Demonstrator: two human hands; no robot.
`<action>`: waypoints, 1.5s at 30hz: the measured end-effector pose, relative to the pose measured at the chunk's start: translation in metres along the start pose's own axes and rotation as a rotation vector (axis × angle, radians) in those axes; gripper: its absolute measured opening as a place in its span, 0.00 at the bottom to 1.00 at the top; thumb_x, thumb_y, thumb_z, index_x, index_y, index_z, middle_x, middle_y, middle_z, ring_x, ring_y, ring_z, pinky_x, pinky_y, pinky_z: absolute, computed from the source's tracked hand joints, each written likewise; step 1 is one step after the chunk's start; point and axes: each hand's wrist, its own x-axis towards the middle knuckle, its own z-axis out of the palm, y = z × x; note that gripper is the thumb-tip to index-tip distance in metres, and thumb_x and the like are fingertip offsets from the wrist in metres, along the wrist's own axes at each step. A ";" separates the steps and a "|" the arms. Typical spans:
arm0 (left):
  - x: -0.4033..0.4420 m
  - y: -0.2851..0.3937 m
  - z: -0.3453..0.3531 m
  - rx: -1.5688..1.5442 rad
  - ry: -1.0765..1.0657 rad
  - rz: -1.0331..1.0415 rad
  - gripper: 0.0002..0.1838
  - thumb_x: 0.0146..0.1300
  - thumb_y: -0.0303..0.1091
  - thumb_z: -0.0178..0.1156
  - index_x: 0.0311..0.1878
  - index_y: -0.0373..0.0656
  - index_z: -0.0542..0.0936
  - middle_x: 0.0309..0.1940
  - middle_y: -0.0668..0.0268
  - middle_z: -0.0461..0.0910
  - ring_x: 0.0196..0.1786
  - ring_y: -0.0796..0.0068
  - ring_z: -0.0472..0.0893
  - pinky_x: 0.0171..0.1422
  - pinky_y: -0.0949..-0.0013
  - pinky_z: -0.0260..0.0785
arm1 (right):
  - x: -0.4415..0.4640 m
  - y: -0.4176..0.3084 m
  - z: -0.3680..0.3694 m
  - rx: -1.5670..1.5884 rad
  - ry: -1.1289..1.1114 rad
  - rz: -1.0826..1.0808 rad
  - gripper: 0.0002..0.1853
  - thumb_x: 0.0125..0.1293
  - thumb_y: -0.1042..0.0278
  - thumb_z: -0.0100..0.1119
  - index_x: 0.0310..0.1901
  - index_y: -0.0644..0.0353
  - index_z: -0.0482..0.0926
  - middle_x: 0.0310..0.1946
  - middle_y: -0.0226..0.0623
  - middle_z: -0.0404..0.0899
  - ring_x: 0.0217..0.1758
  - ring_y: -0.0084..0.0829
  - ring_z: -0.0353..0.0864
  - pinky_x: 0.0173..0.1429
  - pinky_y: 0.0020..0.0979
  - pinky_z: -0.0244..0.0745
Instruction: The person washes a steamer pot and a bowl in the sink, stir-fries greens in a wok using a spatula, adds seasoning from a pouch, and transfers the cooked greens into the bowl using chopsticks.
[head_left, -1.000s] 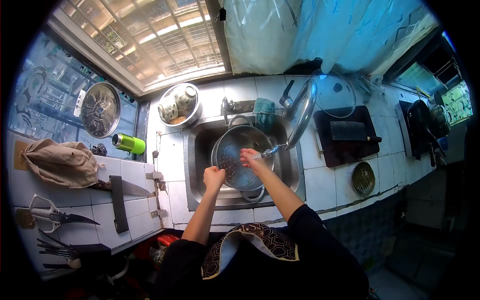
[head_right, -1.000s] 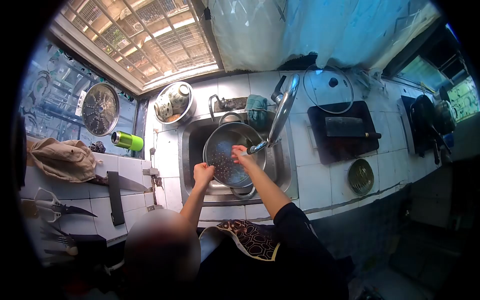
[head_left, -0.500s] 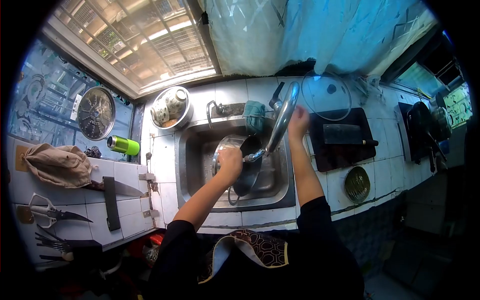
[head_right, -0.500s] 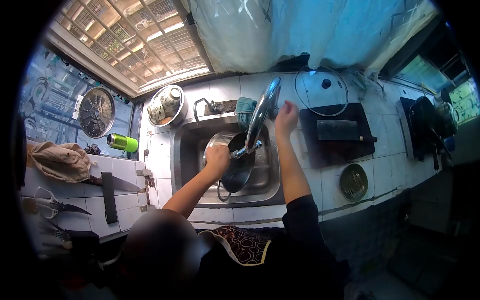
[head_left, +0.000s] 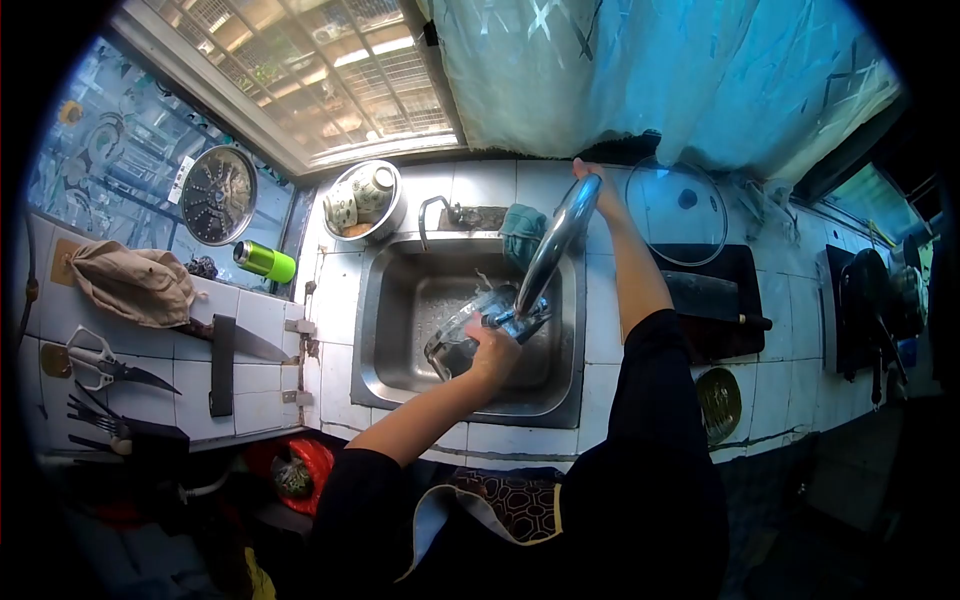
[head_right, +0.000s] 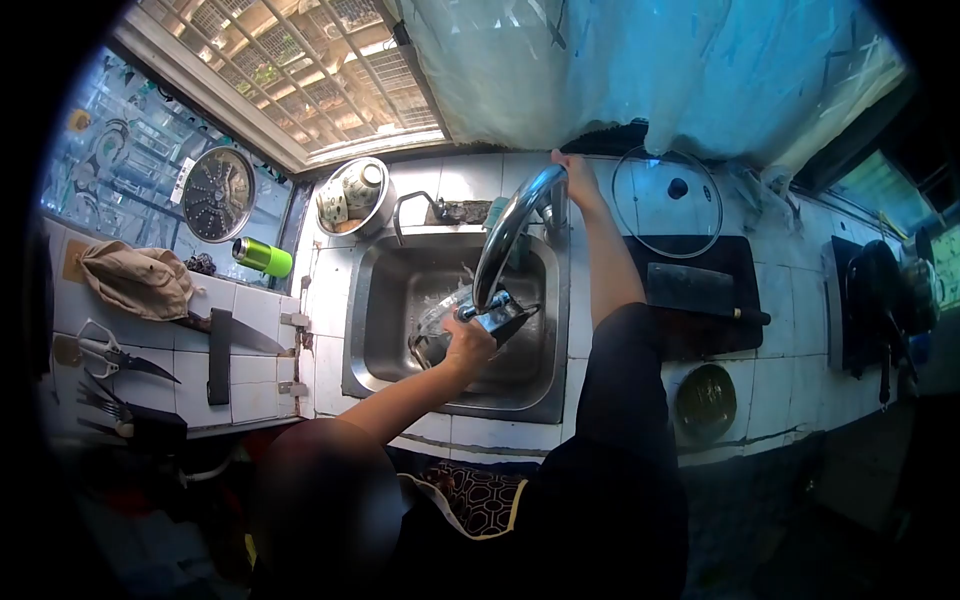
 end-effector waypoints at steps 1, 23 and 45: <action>-0.004 0.006 -0.008 0.060 -0.019 0.047 0.20 0.52 0.32 0.49 0.40 0.21 0.77 0.37 0.32 0.75 0.37 0.34 0.77 0.37 0.39 0.71 | 0.003 0.001 -0.002 0.012 -0.098 0.018 0.30 0.65 0.44 0.45 0.20 0.64 0.77 0.21 0.51 0.76 0.30 0.44 0.78 0.36 0.40 0.67; -0.046 -0.008 -0.012 0.335 0.099 -0.148 0.26 0.59 0.37 0.42 0.42 0.16 0.74 0.42 0.28 0.72 0.38 0.31 0.77 0.38 0.40 0.71 | -0.279 -0.050 0.126 1.372 0.202 1.134 0.16 0.63 0.61 0.53 0.48 0.57 0.64 0.35 0.41 0.70 0.40 0.41 0.70 0.45 0.49 0.70; -0.246 -0.166 -0.028 -0.698 0.776 0.101 0.23 0.55 0.44 0.58 0.46 0.34 0.73 0.60 0.43 0.60 0.62 0.44 0.58 0.66 0.42 0.48 | -0.349 -0.161 0.213 2.298 -0.362 0.944 0.25 0.62 0.58 0.54 0.58 0.63 0.67 0.54 0.45 0.71 0.52 0.42 0.74 0.53 0.44 0.72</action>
